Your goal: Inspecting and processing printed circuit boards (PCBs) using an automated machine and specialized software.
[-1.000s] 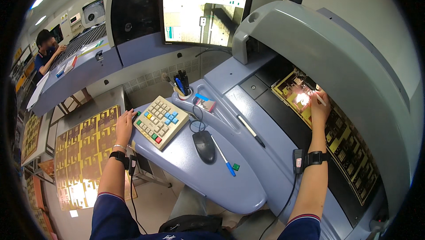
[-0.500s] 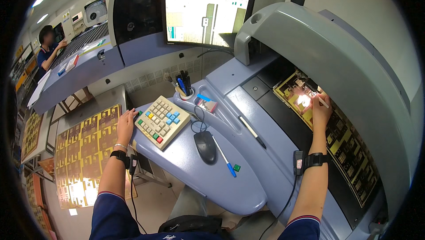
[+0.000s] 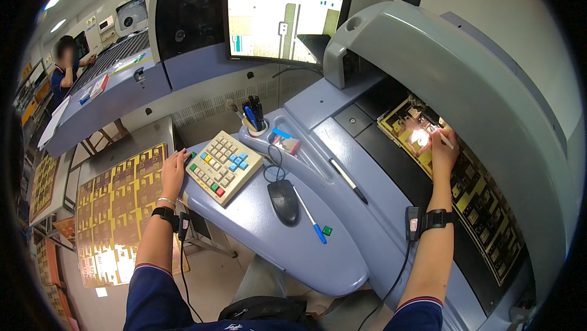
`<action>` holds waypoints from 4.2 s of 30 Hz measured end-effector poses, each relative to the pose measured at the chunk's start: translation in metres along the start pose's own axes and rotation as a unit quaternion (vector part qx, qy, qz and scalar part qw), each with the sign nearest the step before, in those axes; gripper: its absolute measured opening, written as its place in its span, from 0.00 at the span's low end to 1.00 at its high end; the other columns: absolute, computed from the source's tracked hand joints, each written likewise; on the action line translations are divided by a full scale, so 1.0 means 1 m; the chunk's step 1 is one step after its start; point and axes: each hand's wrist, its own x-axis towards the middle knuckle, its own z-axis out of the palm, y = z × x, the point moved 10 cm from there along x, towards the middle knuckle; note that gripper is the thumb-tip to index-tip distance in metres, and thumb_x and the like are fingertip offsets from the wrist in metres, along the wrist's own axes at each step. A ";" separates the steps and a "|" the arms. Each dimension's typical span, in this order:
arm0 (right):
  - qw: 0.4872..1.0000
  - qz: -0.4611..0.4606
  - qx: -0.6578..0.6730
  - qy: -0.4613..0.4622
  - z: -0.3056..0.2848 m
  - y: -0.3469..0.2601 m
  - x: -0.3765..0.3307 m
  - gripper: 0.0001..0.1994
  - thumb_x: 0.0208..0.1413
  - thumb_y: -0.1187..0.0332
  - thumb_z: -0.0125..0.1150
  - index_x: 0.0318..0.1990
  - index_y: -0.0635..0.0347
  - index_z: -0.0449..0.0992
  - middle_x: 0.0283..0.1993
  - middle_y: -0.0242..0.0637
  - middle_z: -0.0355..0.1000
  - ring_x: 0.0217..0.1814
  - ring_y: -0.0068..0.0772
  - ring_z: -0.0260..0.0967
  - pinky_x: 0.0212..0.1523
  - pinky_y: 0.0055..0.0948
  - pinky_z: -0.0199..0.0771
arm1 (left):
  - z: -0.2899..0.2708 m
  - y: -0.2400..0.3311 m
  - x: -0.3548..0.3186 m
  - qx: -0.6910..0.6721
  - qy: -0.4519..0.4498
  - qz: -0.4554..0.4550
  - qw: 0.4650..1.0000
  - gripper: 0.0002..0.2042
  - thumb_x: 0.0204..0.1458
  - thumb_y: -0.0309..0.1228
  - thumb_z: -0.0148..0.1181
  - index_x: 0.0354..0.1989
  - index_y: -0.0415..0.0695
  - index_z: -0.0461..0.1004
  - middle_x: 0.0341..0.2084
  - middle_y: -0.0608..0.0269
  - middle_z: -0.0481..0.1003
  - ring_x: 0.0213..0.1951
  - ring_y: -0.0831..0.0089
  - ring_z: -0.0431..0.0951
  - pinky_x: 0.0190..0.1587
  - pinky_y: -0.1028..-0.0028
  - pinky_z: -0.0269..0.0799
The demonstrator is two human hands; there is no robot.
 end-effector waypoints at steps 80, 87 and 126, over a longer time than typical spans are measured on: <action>0.998 -0.033 -0.043 0.005 0.001 -0.012 -0.005 0.07 0.51 0.65 0.57 0.32 0.59 0.71 0.25 0.31 0.71 0.25 0.21 0.66 0.31 0.23 0.67 | 0.002 -0.005 0.000 -0.003 -0.014 -0.018 1.000 0.21 0.62 0.43 0.37 0.40 0.49 0.79 0.49 0.65 0.74 0.57 0.63 0.66 0.61 0.61 0.53; 0.999 -0.042 -0.018 0.001 0.001 -0.007 -0.003 0.07 0.51 0.66 0.58 0.31 0.60 0.71 0.24 0.30 0.70 0.24 0.19 0.66 0.30 0.22 0.66 | 0.002 -0.004 0.000 -0.004 -0.018 -0.019 1.000 0.21 0.62 0.43 0.37 0.41 0.49 0.79 0.49 0.65 0.74 0.57 0.63 0.66 0.61 0.60 0.53; 0.998 -0.013 0.053 0.009 0.005 -0.018 -0.011 0.06 0.54 0.70 0.56 0.32 0.63 0.70 0.24 0.35 0.71 0.24 0.21 0.68 0.29 0.21 0.68 | -0.002 -0.007 -0.002 -0.006 -0.016 -0.025 1.000 0.20 0.61 0.42 0.38 0.40 0.50 0.79 0.49 0.66 0.74 0.57 0.64 0.66 0.61 0.60 0.53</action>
